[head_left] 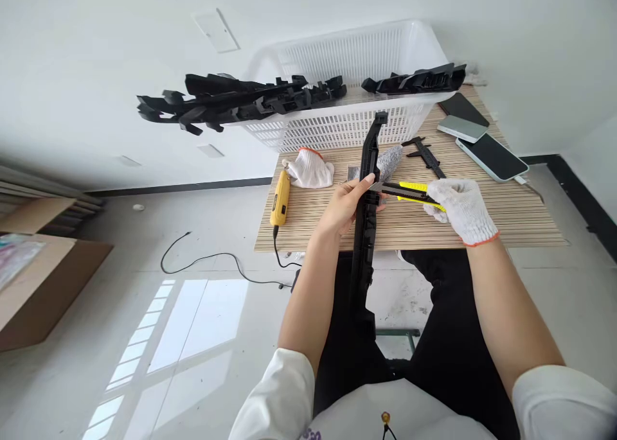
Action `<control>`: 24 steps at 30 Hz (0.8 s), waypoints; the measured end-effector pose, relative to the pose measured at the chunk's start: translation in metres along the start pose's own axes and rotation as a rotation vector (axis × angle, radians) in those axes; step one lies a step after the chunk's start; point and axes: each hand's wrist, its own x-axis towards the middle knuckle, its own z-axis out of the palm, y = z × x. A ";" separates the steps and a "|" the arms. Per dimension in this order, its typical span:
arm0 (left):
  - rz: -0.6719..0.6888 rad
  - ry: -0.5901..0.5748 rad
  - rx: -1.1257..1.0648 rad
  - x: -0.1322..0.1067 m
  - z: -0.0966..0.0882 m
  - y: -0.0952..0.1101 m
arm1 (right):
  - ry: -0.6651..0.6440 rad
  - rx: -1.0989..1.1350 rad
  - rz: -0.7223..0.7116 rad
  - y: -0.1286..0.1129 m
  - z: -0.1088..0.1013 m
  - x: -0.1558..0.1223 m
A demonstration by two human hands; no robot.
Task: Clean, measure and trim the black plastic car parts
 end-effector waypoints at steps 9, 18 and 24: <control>0.010 -0.065 -0.008 0.010 -0.008 0.001 | 0.044 -0.121 -0.103 0.004 -0.009 -0.003; 0.079 -0.074 0.046 0.012 0.002 0.006 | 0.125 -0.171 -0.113 -0.005 -0.018 -0.005; 0.127 -0.084 -0.007 0.017 0.008 0.003 | 0.069 -0.129 0.009 0.000 -0.015 -0.003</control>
